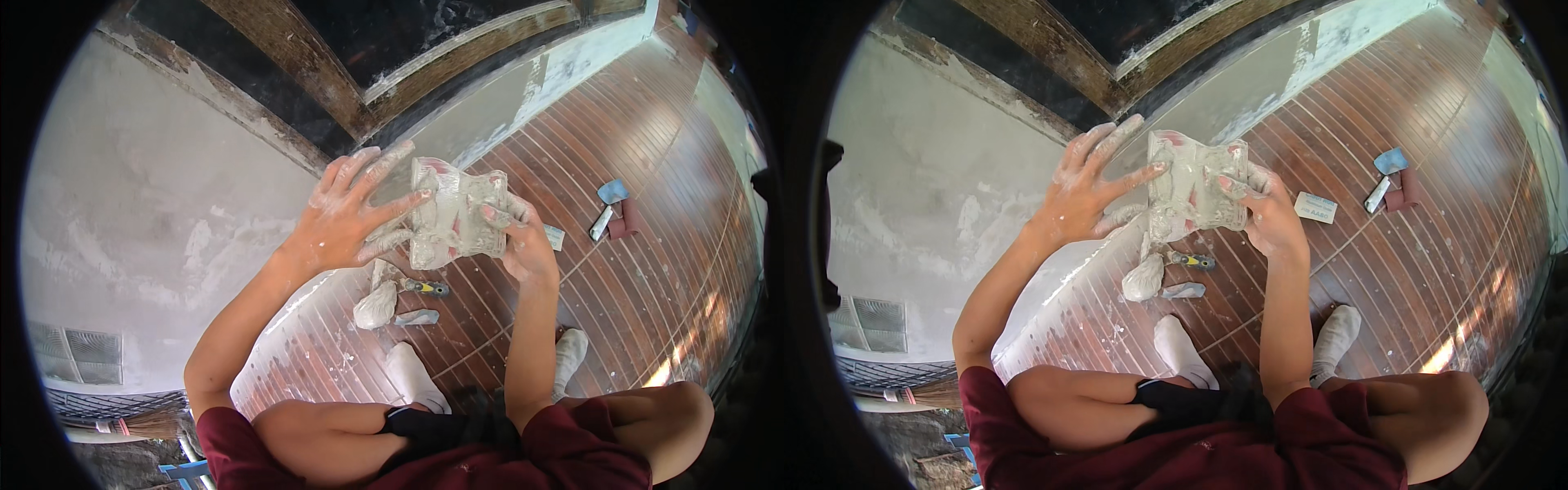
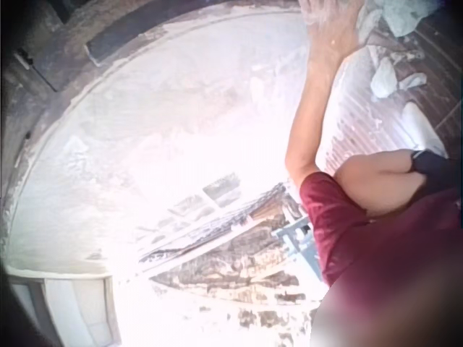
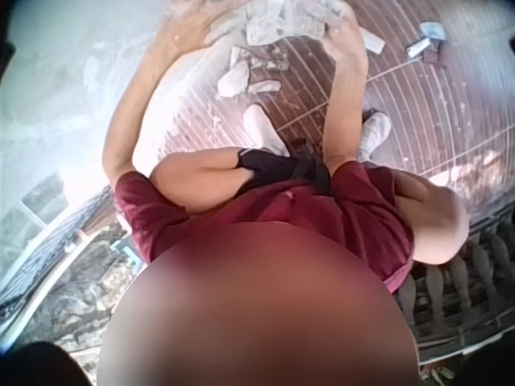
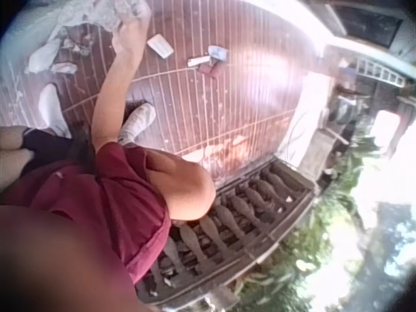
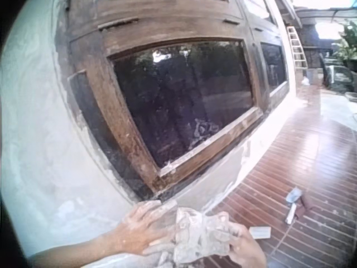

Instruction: The person applies a bead of white sealant along the base of a wall using a caulking gun. They then smooth the bead with a finger and wipe excess material onto a cloth, repeating the process along the wall's length.

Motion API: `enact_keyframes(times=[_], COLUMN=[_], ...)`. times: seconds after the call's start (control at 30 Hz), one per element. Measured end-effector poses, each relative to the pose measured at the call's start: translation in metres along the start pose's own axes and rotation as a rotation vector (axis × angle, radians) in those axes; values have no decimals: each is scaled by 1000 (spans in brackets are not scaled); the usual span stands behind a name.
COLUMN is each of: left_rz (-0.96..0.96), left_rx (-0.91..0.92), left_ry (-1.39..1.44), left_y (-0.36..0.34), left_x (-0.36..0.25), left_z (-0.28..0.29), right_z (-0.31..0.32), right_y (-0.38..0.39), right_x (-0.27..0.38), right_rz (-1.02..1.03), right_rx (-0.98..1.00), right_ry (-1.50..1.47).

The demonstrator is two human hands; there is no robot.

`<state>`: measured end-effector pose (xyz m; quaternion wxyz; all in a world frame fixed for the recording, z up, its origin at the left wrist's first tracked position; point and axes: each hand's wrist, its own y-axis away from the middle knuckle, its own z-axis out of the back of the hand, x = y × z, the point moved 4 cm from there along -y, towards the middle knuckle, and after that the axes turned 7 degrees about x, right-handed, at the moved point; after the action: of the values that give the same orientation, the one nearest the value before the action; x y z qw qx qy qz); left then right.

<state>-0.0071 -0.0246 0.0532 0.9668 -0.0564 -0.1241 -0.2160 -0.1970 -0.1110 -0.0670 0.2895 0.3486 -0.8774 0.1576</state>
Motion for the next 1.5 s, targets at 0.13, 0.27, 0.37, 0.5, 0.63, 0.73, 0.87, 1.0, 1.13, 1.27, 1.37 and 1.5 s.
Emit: enact_keyframes(times=[0.13,0.27,0.37,0.5,0.63,0.73,0.87,1.0,1.13,1.27,1.37,1.5], left_rz=[106,161,80,9,99,39,73,176,86,128,164,164], left_rx=[91,91,138,89,77,164,102,130,169,77,57,112], left_ry=[32,64,139,89,138,105,52,140,230,294,341,268], left_y=[-4,-7,-6,-4,-2,-5,-10,-6,-2,0,4,5], left_x=[0,-1,-5,-6,6,8,14,15,13,23,27,25], left_z=[-2,-4,-10,-17,-20,-28,-33,-36,-38,-35,-35,-39], right_z=[3,8,12,18,22,21,22,22,20,18,19,19], right_y=[-1,-5,-8,-12,-15,-15,-14,-15,-15,-17,-19,-18], right_x=[-1,-3,-8,-15,-23,-26,-28,-31,-36,-41,-43,-44], right_rz=[-3,-12,-28,-28,-54,-56,-57,-65,-77,-91,-93,-102], right_rx=[15,44,39,11,10,25,32,32,34,51,57,47], right_ry=[20,19,-8,-15,-10,-16,-26,-10,-22,-45,-46,-40])
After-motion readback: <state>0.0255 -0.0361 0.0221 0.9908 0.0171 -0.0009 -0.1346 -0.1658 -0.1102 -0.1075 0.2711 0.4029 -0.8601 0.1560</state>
